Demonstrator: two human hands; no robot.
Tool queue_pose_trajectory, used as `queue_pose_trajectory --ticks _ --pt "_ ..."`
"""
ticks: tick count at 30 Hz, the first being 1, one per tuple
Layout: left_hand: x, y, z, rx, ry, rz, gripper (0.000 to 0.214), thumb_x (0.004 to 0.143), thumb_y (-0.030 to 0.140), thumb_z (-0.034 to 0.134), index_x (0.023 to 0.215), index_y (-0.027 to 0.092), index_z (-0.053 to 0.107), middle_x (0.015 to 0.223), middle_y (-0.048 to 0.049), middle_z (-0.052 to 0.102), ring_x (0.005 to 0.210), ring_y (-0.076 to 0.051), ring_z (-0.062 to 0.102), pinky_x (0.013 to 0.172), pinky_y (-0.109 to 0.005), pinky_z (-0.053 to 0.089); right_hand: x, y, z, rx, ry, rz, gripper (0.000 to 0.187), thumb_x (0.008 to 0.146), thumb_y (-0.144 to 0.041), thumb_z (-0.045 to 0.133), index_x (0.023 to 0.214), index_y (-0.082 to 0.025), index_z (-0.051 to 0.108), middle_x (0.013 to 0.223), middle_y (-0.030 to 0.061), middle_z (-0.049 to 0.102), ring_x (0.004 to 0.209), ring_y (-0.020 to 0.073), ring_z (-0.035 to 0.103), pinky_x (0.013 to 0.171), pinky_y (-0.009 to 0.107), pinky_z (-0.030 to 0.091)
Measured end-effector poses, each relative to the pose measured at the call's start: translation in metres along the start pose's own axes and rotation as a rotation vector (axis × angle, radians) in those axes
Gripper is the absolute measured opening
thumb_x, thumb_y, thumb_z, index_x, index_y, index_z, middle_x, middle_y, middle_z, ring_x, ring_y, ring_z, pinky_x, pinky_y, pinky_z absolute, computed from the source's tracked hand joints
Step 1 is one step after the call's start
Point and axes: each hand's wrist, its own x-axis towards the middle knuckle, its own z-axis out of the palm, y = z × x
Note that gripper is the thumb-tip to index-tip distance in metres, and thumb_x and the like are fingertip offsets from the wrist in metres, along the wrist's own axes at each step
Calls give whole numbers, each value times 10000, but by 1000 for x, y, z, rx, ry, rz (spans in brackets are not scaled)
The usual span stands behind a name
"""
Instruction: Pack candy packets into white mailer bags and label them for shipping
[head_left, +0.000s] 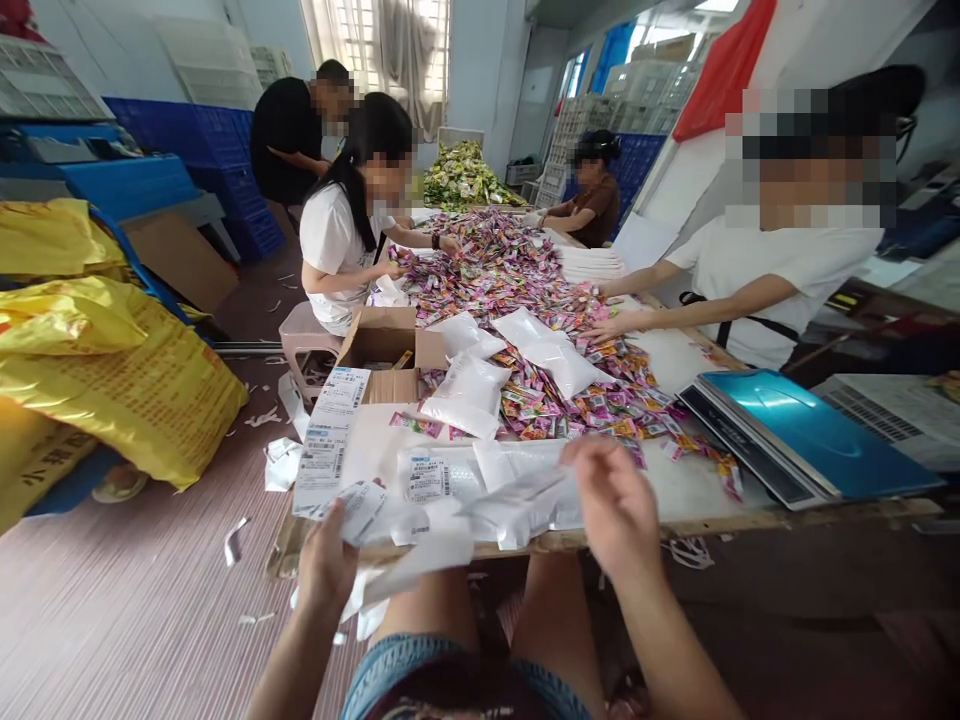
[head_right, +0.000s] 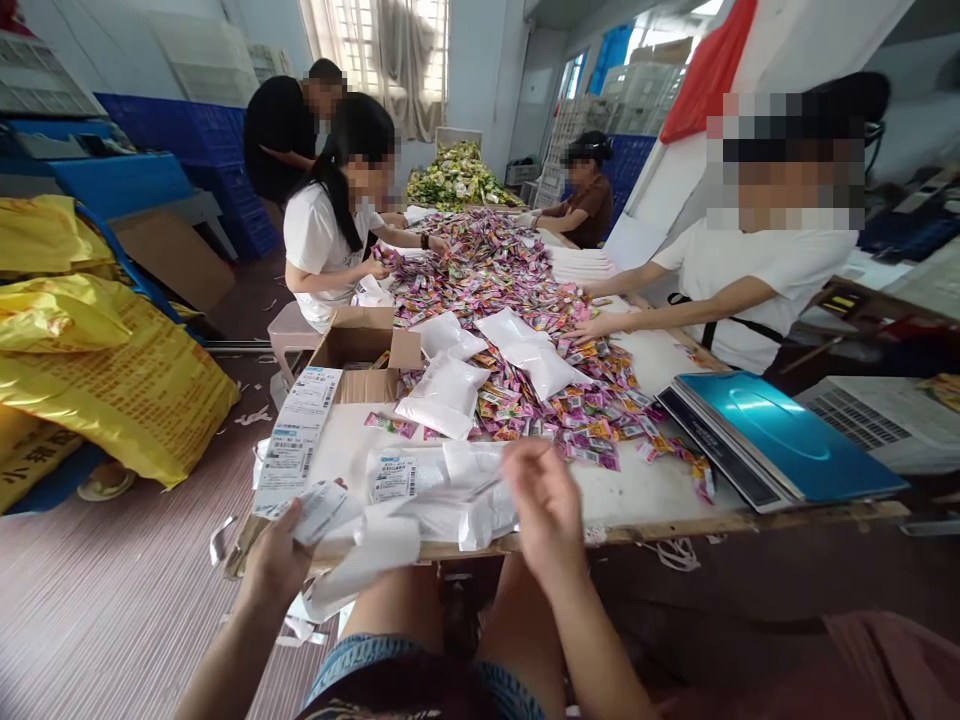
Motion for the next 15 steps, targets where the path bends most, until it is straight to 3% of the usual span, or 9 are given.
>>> queue_pose_trajectory --ticks 1,2,5,7,10,12,15 --pt "4 2 -5 -4 18 10 362 903 228 477 1264 260 481 1096 -24 708 1155 -162 590 907 -259 520 10 17 -8 -87 89 13 160 913 -375 455 962 -225 479 875 26 543 774 164 535 690 284 453" --pt "5 4 -9 0 10 0 356 889 228 509 1243 262 501 1077 -22 714 1122 -173 613 895 -275 532 17 36 -12 -226 63 45 215 894 -420 476 963 -217 487 853 28 548 758 173 534 683 297 456" --pt "-1 7 -14 37 -60 -87 312 832 227 603 1142 204 577 960 -54 743 976 -221 685 833 -335 570 14 95 -7 -618 -122 78 358 865 -486 478 1064 -197 550 956 90 607 900 254 559 805 419 449" --pt "-8 7 -14 67 -77 -130 298 802 234 644 1091 177 599 881 -65 753 897 -240 709 784 -354 587 -2 121 2 -763 -194 -25 447 886 -462 452 1238 -193 509 1183 143 575 1123 297 501 954 498 364" --pt "-16 6 -15 124 -82 -164 321 777 289 676 1072 183 606 802 -56 758 852 -253 719 727 -360 596 -20 134 10 -917 -386 -206 569 886 -501 442 1366 -196 418 1375 146 465 1300 293 374 1070 519 240" --pt "-18 7 -15 189 -108 -181 346 763 343 688 1069 199 614 790 -56 764 875 -266 715 707 -360 594 -15 133 14 -912 -445 -207 635 851 -573 464 1361 -197 430 1392 145 451 1317 304 353 1081 537 215" --pt "-22 10 -12 258 -206 -147 342 757 399 683 1039 210 644 850 -70 772 942 -287 697 698 -364 587 19 132 30 -693 -211 -15 588 812 -606 505 1194 -164 567 1244 167 561 1207 318 461 1024 533 297"
